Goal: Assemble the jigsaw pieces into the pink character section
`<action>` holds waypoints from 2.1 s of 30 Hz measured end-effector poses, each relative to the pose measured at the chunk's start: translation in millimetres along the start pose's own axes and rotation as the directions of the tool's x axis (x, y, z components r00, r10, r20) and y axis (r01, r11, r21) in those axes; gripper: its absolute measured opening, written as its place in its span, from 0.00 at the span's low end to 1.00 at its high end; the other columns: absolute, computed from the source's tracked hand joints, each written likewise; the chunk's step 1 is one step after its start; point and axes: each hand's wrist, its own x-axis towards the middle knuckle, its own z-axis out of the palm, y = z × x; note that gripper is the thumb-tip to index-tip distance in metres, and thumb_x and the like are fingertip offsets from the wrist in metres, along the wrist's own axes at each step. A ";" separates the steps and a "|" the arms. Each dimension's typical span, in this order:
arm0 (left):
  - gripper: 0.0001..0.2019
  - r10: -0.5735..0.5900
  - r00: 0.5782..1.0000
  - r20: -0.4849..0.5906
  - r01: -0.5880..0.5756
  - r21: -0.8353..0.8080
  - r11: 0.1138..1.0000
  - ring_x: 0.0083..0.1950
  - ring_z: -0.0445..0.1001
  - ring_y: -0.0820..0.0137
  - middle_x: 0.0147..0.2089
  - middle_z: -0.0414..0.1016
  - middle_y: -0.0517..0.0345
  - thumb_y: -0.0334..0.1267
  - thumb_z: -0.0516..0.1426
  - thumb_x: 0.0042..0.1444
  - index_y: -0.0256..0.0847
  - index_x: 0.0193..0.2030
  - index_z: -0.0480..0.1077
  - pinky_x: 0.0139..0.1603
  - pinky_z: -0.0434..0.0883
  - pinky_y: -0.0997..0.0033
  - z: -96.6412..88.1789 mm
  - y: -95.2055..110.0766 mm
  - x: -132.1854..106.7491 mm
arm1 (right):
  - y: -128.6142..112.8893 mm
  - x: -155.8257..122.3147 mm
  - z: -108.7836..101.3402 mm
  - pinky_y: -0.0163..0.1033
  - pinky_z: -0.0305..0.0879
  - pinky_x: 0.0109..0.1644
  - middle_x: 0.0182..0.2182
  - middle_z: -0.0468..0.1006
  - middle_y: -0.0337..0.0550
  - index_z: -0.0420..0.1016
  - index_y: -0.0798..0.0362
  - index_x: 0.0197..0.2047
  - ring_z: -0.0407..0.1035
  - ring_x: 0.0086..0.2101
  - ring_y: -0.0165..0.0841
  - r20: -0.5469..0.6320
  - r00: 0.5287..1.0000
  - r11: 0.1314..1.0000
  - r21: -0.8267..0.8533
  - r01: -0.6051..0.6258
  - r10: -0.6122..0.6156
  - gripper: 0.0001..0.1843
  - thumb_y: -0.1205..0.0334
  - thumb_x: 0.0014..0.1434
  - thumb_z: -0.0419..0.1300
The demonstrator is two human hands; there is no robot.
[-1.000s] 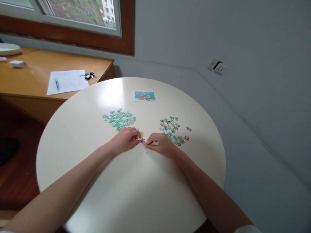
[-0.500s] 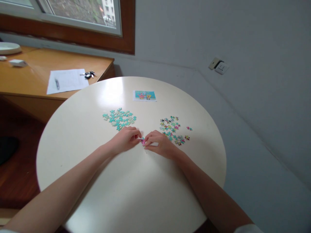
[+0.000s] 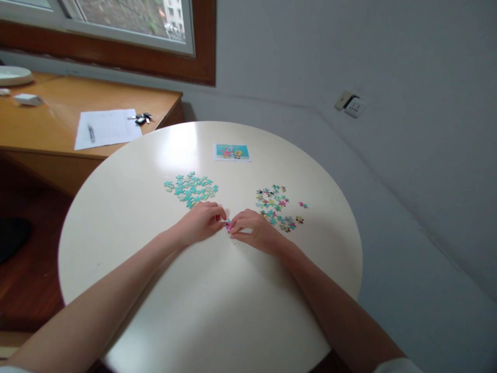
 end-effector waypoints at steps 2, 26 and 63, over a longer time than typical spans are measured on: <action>0.06 0.002 1.000 -0.003 -0.002 -0.003 1.000 0.27 0.65 0.74 0.26 0.69 0.59 0.32 0.53 0.52 0.38 0.31 0.71 0.31 0.62 0.75 0.3 -0.4 0.0 | -0.5 0.1 -0.4 0.39 0.64 0.43 0.31 0.79 0.42 0.73 0.52 0.26 0.71 0.34 0.31 -0.006 1.000 1.000 0.000 0.008 -0.008 0.05 0.69 0.51 0.63; 0.06 0.020 1.000 -0.007 -0.020 -0.003 1.000 0.27 0.65 0.74 0.26 0.69 0.59 0.32 0.53 0.53 0.38 0.31 0.71 0.31 0.61 0.76 0.8 -1.3 -0.1 | -0.5 -1.2 -0.5 0.37 0.64 0.41 0.31 0.78 0.42 0.74 0.53 0.28 0.70 0.34 0.30 -0.003 1.000 0.999 -0.034 0.008 -0.008 0.03 0.69 0.52 0.63; 0.07 0.029 1.000 -0.007 -0.029 0.004 1.000 0.27 0.65 0.74 0.26 0.69 0.58 0.33 0.52 0.53 0.38 0.32 0.73 0.31 0.62 0.75 -0.7 0.1 -0.5 | -3.0 -0.7 -3.4 0.37 0.65 0.41 0.30 0.77 0.44 0.75 0.54 0.28 0.69 0.33 0.30 0.022 0.999 0.999 -0.023 -0.044 0.045 0.03 0.67 0.54 0.62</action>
